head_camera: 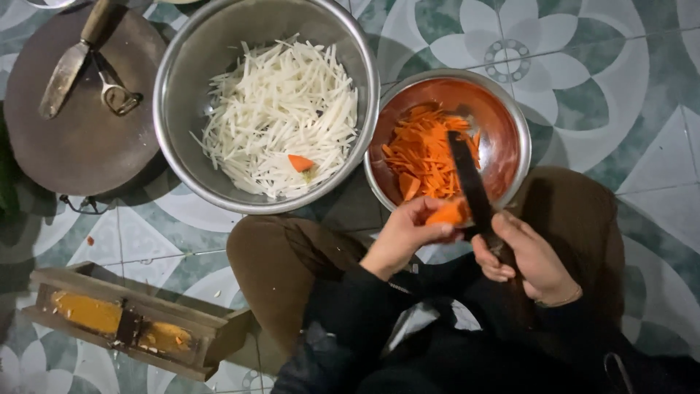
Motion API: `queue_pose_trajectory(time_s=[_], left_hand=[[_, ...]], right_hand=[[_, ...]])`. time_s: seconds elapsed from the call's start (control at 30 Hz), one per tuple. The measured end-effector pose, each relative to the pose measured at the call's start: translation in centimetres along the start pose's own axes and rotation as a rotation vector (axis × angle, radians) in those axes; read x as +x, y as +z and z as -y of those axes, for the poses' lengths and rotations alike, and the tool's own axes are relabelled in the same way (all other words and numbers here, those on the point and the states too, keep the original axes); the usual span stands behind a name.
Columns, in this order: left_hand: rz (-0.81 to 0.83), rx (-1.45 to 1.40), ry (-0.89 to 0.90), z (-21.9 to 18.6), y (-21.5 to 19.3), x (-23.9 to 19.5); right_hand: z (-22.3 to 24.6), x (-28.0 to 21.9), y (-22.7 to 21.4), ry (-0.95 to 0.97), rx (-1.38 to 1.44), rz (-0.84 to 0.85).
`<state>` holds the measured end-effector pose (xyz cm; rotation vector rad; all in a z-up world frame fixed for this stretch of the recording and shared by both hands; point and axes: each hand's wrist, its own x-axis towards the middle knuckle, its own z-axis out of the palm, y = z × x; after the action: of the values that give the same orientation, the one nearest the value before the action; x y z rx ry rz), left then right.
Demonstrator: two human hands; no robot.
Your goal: Shredding carrots using a manual wooden grater and then slicing the remaining pieces with a knife into a bowl.
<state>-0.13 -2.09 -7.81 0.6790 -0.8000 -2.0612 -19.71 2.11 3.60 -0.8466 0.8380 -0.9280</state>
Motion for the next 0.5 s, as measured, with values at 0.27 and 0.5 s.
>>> queue_pose_trajectory(time_s=[0.27,0.5], left_hand=[[-0.418,0.229,0.142,-4.5,2.9,-1.6],[-0.604,-0.486,-0.237,-7.2,-0.6,-8.3]], right_hand=[[-2.8,1.0,-0.6,-0.017,-0.318,-0.16],[-2.4,2.5,5.2,0.152,-0.351,0.248]])
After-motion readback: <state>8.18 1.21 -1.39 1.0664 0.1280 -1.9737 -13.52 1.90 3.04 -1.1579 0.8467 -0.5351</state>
